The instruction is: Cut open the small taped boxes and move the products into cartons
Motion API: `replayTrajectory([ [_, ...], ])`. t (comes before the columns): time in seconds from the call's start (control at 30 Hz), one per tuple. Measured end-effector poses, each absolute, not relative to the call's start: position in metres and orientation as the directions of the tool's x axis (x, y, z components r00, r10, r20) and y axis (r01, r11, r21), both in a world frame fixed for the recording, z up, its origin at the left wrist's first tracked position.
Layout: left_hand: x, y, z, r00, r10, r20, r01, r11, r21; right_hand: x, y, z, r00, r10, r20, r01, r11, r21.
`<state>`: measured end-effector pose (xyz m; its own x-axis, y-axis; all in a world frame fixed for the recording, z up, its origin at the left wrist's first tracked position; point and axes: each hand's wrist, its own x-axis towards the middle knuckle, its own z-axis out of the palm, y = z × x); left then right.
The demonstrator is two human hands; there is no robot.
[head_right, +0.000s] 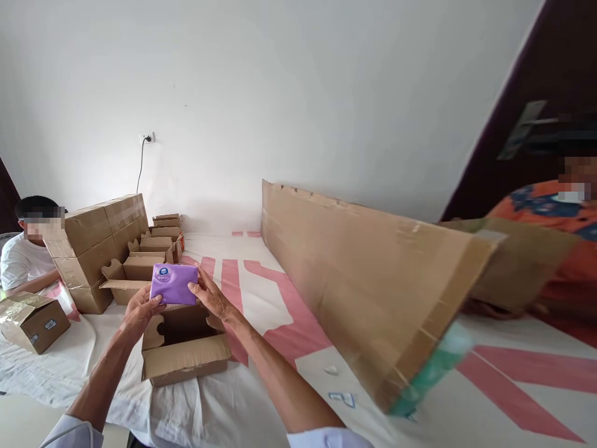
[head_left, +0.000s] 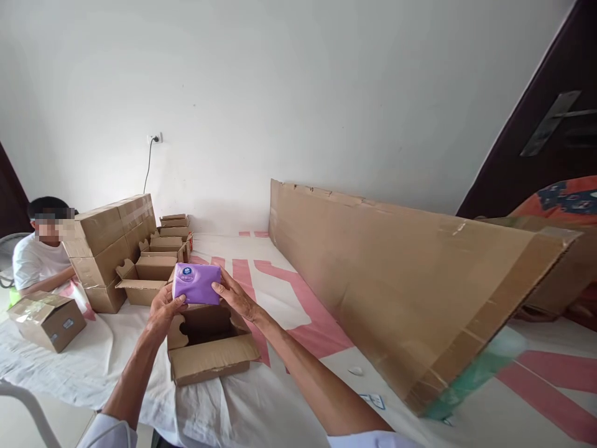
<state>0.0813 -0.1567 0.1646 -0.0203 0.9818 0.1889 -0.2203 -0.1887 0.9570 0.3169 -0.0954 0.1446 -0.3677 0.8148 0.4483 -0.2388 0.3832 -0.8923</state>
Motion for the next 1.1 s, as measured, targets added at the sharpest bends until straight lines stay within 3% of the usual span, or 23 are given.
replayTrajectory([
  [0.17, 0.082, -0.148, 0.155, -0.025, 0.988, 0.152, -0.253, -0.153, 0.955, 0.314, -0.097, 0.139, -0.338, 0.8, 0.495, -0.19, 0.457, -0.869],
  [1.1, 0.077, -0.142, 0.147, -0.018, 0.994, 0.108, -0.255, -0.109, 0.961, 0.309, -0.095, 0.139, -0.339, 0.818, 0.465, -0.178, 0.43, -0.885],
])
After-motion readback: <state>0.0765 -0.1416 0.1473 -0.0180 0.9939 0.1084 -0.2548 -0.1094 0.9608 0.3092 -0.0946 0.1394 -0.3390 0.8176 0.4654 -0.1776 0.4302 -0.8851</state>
